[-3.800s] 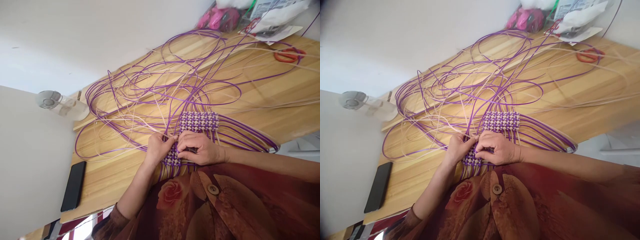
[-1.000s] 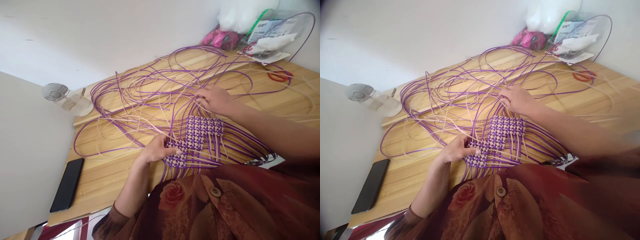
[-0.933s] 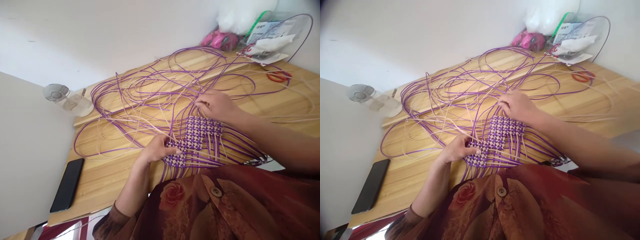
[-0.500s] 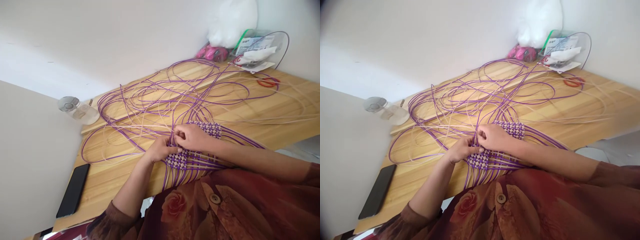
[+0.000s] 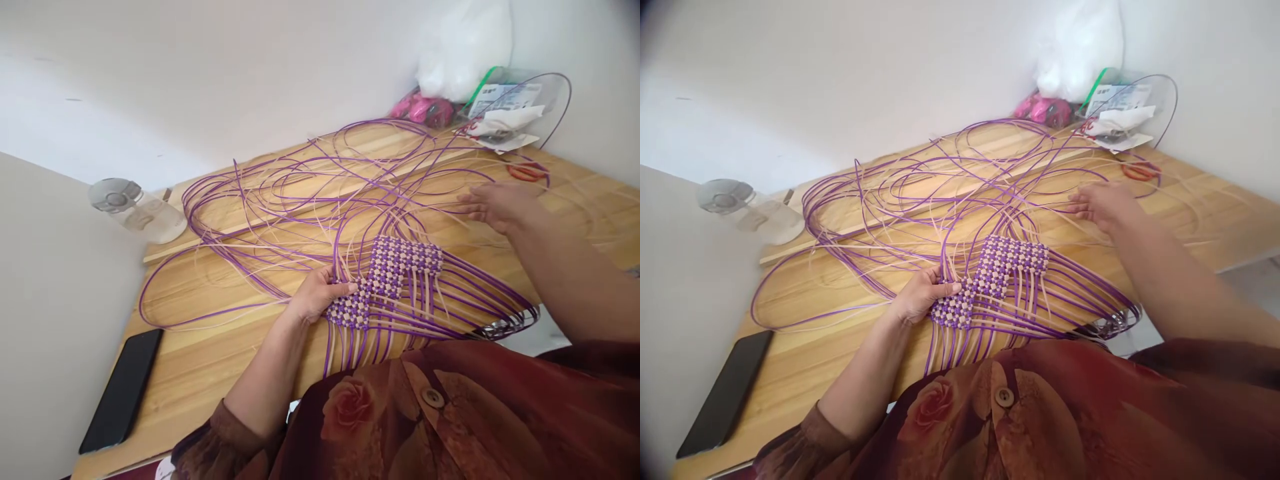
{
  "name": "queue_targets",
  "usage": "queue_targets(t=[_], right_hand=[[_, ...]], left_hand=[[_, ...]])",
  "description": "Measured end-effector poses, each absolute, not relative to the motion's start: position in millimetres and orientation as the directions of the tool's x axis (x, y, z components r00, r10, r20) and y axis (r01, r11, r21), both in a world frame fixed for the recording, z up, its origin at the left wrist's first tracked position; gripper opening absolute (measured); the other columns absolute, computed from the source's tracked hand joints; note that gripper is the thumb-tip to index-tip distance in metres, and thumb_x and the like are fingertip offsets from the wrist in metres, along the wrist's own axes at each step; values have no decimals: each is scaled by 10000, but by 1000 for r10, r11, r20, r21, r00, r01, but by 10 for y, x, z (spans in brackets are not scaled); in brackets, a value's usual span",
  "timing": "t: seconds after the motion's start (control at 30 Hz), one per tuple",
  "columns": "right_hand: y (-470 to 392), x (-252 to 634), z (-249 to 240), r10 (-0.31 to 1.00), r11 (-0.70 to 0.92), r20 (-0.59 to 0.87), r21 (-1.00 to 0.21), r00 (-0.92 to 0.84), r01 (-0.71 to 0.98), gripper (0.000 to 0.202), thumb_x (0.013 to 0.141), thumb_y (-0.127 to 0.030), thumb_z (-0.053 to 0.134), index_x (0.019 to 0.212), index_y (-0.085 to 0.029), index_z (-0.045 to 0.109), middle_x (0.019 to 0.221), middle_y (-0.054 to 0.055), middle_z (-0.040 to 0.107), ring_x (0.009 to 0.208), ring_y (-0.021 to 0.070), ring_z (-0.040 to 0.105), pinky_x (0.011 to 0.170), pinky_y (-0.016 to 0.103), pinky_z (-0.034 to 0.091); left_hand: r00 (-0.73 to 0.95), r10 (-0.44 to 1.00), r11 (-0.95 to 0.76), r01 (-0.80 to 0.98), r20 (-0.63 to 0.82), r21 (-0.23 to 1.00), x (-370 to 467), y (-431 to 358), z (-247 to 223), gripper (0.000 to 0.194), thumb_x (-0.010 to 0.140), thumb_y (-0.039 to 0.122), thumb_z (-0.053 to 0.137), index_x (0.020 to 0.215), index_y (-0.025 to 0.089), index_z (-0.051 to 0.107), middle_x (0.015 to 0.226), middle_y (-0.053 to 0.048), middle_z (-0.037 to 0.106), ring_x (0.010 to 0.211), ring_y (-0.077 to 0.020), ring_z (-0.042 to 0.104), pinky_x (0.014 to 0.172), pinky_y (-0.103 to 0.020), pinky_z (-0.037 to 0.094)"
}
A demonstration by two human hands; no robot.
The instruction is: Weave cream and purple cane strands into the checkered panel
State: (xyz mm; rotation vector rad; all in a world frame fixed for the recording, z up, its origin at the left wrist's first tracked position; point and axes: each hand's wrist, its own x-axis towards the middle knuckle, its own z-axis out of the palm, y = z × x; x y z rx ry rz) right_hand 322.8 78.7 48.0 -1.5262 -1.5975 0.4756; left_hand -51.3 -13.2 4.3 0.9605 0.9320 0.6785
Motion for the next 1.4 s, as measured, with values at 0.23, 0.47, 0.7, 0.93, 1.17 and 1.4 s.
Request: queue_targets(t=[0.23,0.47,0.7,0.93,1.17,1.4], right_hand=[[217,1923,576,895,433,227,-655,-385,619,248,886,-366,570,910,-186,739,881,57,740,798,202,666,745,327,475],[40,1542,442,819,528,237,-670,-524,522,250,911,-272,530,1006,-180,742,850,42,741,727,151,637,679,264,429],[70,1581,396,774,584,217,-609,-595,537,235,904,-236,526,980,-157,734,852,68,715,762,170,620,729,293,439],[96,1624,434,621,724,195,-515,-759,460,193,856,-121,531,917,-164,708,963,105,674,929,216,585,883,372,421],[186,1568,501,598,708,55,-504,-800,495,76,781,-119,579,788,-158,644,863,75,630,849,198,552,823,339,417],[138,1488,401,598,718,75,-493,-798,492,66,751,-124,548,713,-177,560,766,50,591,786,183,493,802,329,400]], left_hand=[[475,800,483,-148,-366,863,-520,-136,77,328,614,300,872,806,123,674,705,-7,674,601,-93,581,650,-235,437],[470,818,450,-165,-331,878,-531,-130,54,322,595,264,882,827,135,700,732,-1,676,627,-92,573,679,-239,432],[487,804,460,-148,-341,875,-544,-123,36,363,613,278,875,911,138,725,812,-34,713,707,-127,620,759,-274,460],[512,804,428,-147,-302,892,-540,-122,46,419,615,293,869,972,135,718,902,-68,738,778,-159,657,797,-287,481],[520,809,358,-68,-273,931,-522,-105,61,506,629,292,855,1083,147,686,905,-57,738,778,-154,667,788,-273,497],[490,839,303,-58,-238,951,-508,-99,15,443,630,296,850,1020,149,698,871,-42,727,818,-162,665,804,-268,487]])
